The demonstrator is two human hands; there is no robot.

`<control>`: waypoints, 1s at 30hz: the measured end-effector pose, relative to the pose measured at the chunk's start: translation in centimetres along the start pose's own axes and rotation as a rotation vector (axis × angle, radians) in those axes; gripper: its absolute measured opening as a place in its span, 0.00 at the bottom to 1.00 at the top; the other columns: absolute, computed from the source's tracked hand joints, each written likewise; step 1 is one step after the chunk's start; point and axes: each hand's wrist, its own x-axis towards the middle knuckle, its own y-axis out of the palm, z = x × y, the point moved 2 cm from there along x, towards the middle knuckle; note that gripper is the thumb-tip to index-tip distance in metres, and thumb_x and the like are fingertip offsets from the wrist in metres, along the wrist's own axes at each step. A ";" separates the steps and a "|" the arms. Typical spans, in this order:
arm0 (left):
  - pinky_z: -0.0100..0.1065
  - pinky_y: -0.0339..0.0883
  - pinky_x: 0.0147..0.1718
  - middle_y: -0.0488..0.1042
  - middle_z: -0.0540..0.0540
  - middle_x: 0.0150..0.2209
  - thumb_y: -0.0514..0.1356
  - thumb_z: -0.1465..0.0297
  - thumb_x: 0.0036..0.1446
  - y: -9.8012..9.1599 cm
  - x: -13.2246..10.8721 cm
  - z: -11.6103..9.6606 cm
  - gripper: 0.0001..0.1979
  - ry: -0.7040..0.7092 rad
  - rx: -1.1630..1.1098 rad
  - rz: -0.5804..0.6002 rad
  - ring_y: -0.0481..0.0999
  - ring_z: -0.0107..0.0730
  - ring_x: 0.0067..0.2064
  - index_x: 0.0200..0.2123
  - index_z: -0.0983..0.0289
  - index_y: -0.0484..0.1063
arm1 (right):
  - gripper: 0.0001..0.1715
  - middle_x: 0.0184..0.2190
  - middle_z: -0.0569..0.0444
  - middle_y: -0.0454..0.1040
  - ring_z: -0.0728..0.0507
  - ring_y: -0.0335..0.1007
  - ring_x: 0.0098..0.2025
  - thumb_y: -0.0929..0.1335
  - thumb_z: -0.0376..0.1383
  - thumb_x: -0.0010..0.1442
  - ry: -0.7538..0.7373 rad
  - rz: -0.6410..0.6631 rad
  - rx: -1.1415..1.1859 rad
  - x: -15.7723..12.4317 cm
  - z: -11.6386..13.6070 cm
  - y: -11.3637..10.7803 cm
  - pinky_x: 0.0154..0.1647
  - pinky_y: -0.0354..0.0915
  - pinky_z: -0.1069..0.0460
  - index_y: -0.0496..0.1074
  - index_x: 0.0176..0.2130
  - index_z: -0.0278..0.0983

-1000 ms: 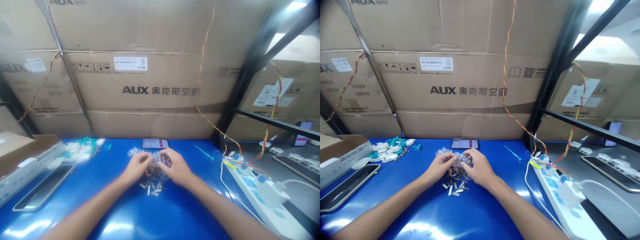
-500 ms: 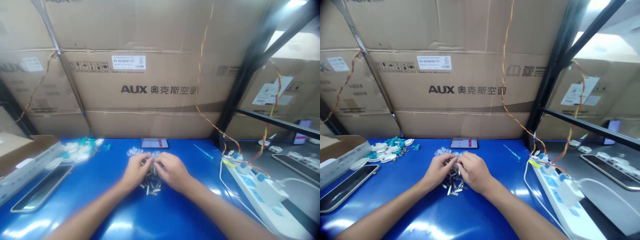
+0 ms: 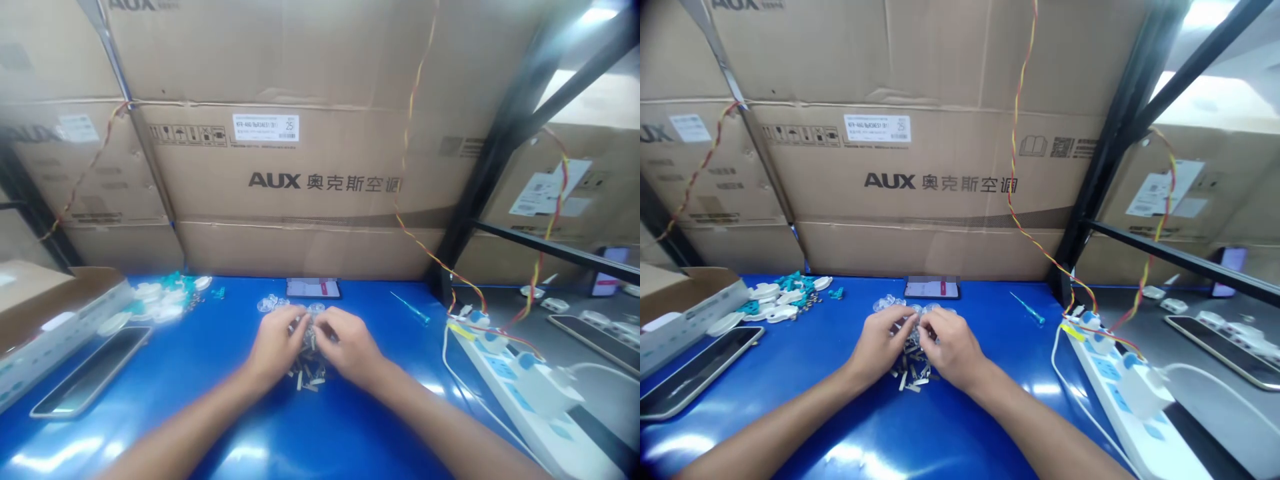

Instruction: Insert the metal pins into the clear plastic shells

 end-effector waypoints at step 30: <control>0.31 0.70 0.22 0.75 0.54 0.28 0.58 0.57 0.57 1.3 0.6 2.2 0.22 -0.363 -0.627 0.162 0.75 0.35 0.27 0.47 0.66 0.70 | 0.11 0.27 0.56 0.71 0.48 0.65 0.29 0.62 0.35 0.64 0.185 0.001 0.042 0.0 -2.0 0.3 0.32 0.59 0.53 0.67 0.30 0.37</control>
